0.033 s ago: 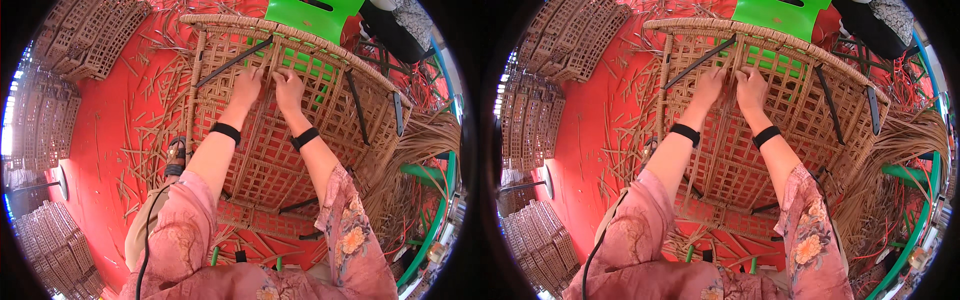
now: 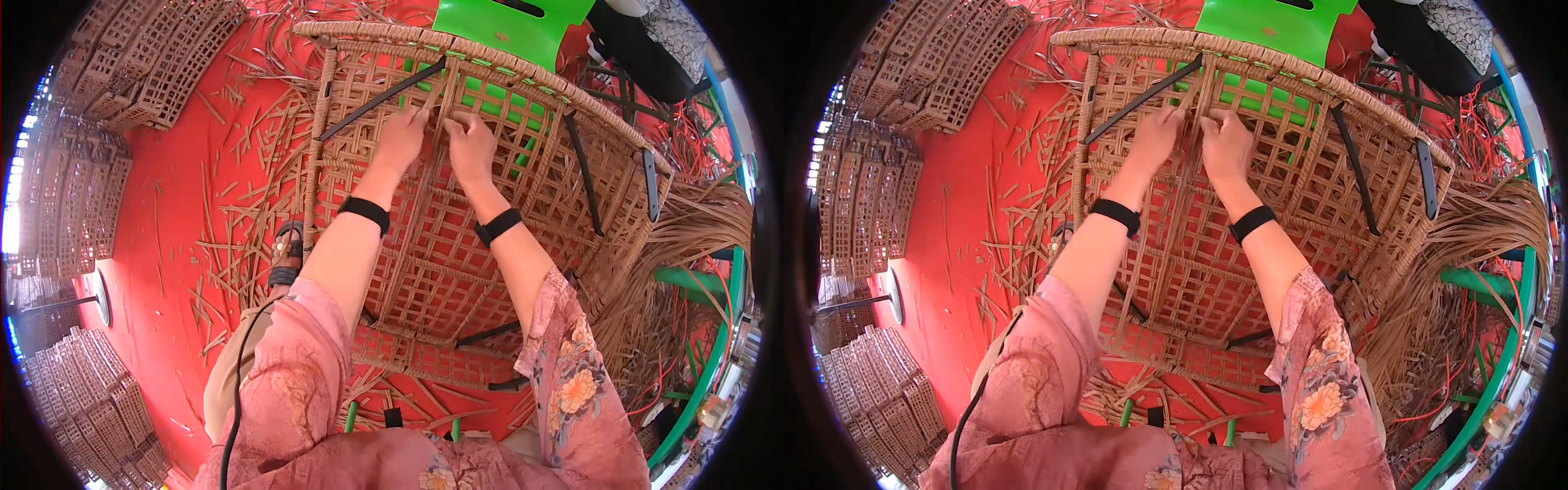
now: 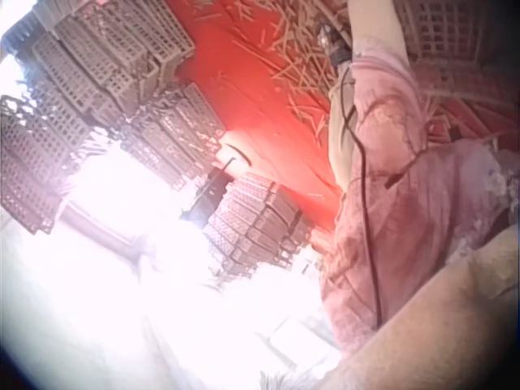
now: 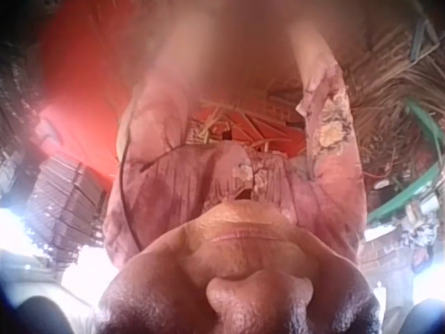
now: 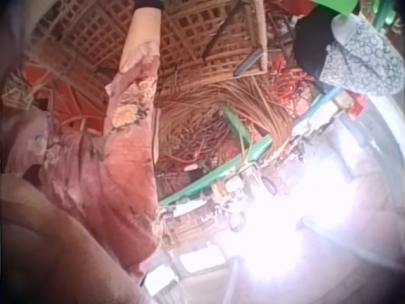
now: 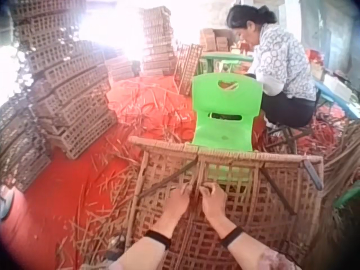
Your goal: The recorder is weaving and binding strips of material onto a wooden furniture frame to create a woven structure.
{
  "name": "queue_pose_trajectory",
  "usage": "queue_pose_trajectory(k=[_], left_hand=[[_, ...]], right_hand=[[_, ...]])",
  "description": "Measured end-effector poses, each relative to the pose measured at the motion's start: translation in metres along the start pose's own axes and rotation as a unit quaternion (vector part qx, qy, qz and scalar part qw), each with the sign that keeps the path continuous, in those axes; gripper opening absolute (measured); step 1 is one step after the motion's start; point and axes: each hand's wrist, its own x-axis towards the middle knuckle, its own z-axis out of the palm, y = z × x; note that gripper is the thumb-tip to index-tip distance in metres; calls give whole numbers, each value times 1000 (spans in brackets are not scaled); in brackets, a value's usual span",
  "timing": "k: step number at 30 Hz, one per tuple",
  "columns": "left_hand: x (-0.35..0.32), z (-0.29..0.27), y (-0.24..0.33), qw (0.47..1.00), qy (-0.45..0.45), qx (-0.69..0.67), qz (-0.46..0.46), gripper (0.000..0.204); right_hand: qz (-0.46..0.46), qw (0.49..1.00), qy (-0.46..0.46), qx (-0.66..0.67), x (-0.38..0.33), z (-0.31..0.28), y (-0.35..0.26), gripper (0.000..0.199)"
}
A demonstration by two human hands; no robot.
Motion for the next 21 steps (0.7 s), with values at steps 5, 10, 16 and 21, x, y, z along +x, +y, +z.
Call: queue_pose_trajectory(k=[5, 10, 16, 21], left_hand=[[2, -7, 8, 994, -59, -77, -50, 27], [-6, -6, 13, 985, -29, -163, -42, 29], [-2, -25, 80, 999, 4, -43, -33, 29], [-10, -5, 106, 990, 4, 115, 87, 27]], right_hand=[[2, 993, -37, -108, -7, -3, -20, 38], [26, 991, -49, -119, 0, -1, -19, 40], [-32, 995, -52, -79, 15, -11, -19, 31], [173, 936, -138, 272, 58, -17, -41, 31]])
